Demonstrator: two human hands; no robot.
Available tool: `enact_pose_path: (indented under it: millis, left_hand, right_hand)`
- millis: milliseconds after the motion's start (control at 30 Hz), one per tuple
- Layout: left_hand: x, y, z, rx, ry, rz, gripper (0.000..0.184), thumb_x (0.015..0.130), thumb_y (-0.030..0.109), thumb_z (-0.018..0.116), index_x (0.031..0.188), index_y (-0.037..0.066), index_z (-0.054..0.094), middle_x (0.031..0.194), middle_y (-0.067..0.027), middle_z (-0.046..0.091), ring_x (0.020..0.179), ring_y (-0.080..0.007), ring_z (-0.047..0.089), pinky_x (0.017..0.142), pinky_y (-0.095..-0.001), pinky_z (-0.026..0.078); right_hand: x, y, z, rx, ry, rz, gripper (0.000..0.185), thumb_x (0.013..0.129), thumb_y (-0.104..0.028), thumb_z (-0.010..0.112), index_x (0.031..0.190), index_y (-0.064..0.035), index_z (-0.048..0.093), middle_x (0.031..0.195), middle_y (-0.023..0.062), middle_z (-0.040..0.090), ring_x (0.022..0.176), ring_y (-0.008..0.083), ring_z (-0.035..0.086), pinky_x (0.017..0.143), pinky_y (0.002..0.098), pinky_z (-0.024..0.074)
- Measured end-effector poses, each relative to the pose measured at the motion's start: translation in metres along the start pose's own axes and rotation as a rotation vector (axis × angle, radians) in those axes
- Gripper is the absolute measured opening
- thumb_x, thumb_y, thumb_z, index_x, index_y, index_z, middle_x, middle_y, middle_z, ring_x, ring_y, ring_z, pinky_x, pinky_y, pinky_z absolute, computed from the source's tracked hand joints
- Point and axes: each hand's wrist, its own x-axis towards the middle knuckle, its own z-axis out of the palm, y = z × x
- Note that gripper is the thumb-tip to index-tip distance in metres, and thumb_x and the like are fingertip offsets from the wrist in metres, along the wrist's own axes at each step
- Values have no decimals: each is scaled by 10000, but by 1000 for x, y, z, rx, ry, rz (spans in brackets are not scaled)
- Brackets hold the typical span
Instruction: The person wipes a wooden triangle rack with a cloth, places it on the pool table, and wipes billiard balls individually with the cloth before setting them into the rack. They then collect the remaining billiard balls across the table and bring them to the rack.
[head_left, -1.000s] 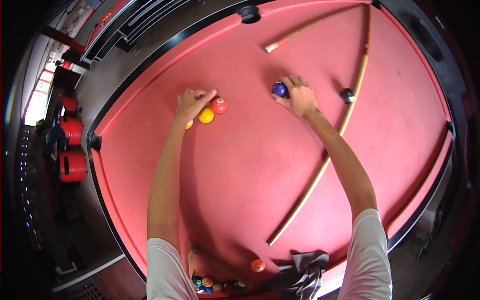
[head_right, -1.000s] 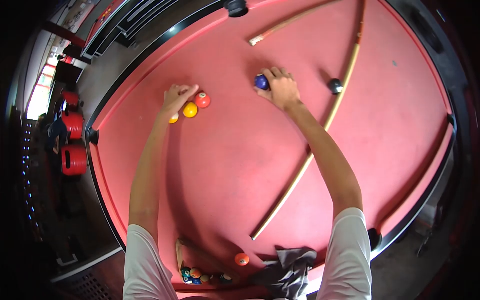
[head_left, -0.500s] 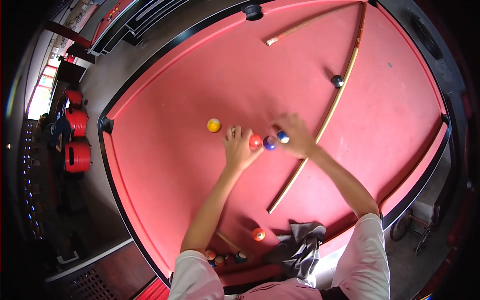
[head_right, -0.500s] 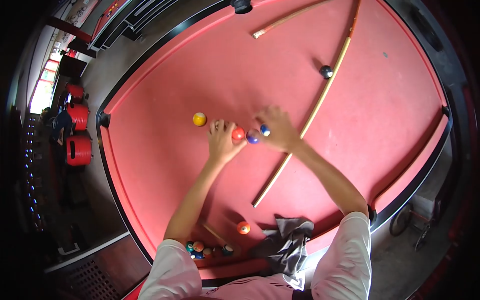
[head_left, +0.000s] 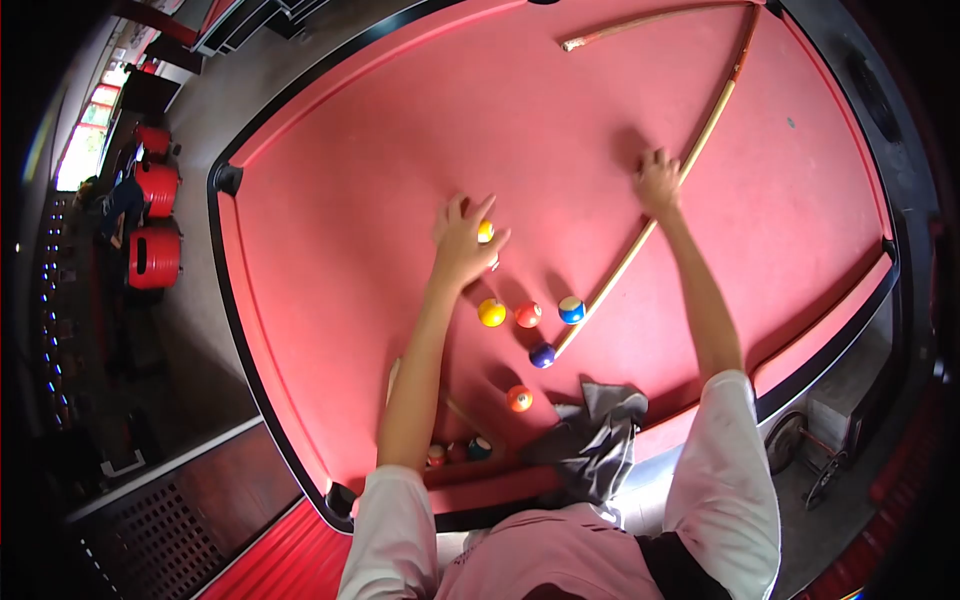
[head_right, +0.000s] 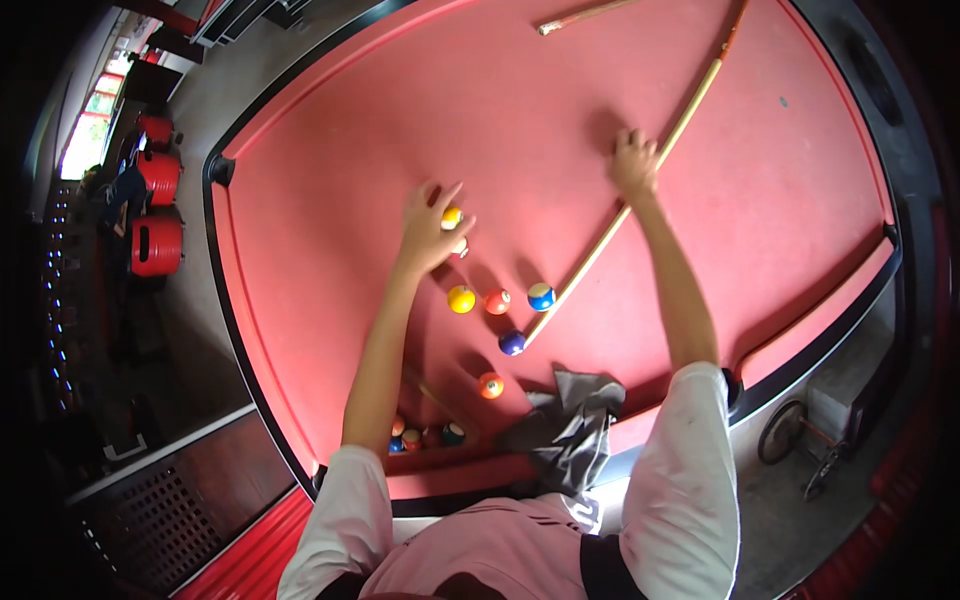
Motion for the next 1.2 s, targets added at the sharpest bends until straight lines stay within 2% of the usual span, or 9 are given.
enact_pose_path:
  millis: [33, 133, 233, 400, 833, 900, 1033, 1100, 1200]
  left_hand:
    - [3, -22, 20, -159, -11, -10, 458, 791, 368, 700, 1209, 202, 615, 1385, -145, 390, 1287, -437, 333, 936, -660, 358]
    - [-23, 8, 14, 20, -228, -106, 296, 793, 362, 695, 1023, 180, 651, 1239, -91, 469, 1156, -368, 425, 867, -586, 410]
    - [-80, 19, 19, 70, -172, -114, 238, 783, 343, 701, 931, 172, 626, 1157, -73, 467, 1087, -340, 442, 834, -551, 421]
    - [-185, 45, 12, 103, -18, -162, 299, 821, 218, 629, 1108, 151, 577, 1253, -127, 435, 1093, -365, 436, 860, -585, 397]
    - [-281, 40, 18, 6, -188, -136, 291, 831, 232, 589, 1095, 112, 600, 1152, -172, 464, 1048, -403, 462, 840, -556, 446]
    - [-291, 47, 15, 28, -191, -91, 310, 834, 242, 592, 1118, 119, 593, 1164, -168, 459, 1048, -401, 466, 846, -561, 441]
    - [-301, 52, 13, 37, -220, -45, 372, 836, 254, 597, 1189, 141, 563, 1197, -154, 444, 1049, -404, 478, 860, -568, 430]
    - [-302, 50, 11, 32, -240, -35, 403, 835, 228, 597, 1227, 152, 540, 1210, -147, 435, 1061, -405, 488, 869, -565, 427]
    - [-311, 44, 10, -43, -218, 11, 435, 828, 176, 592, 1257, 163, 523, 1217, -142, 430, 1081, -393, 505, 868, -563, 430]
  right_hand:
    - [-33, -24, -12, 94, 7, -11, 297, 809, -205, 613, 1081, -90, 581, 1097, 176, 538, 1005, 385, 506, 871, 511, 457]
    - [-135, -89, -36, 308, -85, -141, 313, 818, -246, 630, 1086, -86, 601, 1127, 168, 489, 976, 422, 448, 823, 526, 442]
    - [-219, -139, -75, 460, -192, -229, 311, 818, -264, 632, 1079, -97, 610, 1155, 168, 490, 1040, 404, 450, 835, 532, 420]
    - [-306, -179, -95, 577, -102, -376, 349, 824, -275, 629, 1080, -41, 594, 1259, 164, 473, 1181, 424, 402, 976, 557, 372]
    - [-381, -151, -138, 692, -218, -529, 421, 789, -199, 654, 1188, -90, 576, 1337, 138, 441, 1212, 409, 410, 1005, 506, 404]
    - [-388, -134, -137, 906, -232, -368, 416, 798, -149, 644, 1206, -96, 581, 1354, 154, 434, 1131, 398, 497, 990, 450, 428]
    - [-414, -90, -143, 286, -176, 7, 540, 770, -300, 680, 1269, -149, 539, 1370, 169, 411, 1246, 402, 403, 997, 526, 381]
    - [-431, -77, -149, 194, -404, 164, 602, 728, -354, 729, 1264, -153, 543, 1401, 120, 378, 1248, 401, 399, 964, 583, 381]
    - [-445, -65, -152, 192, -405, 102, 547, 731, -269, 737, 1232, -133, 564, 1324, 133, 462, 1213, 371, 462, 935, 533, 432]
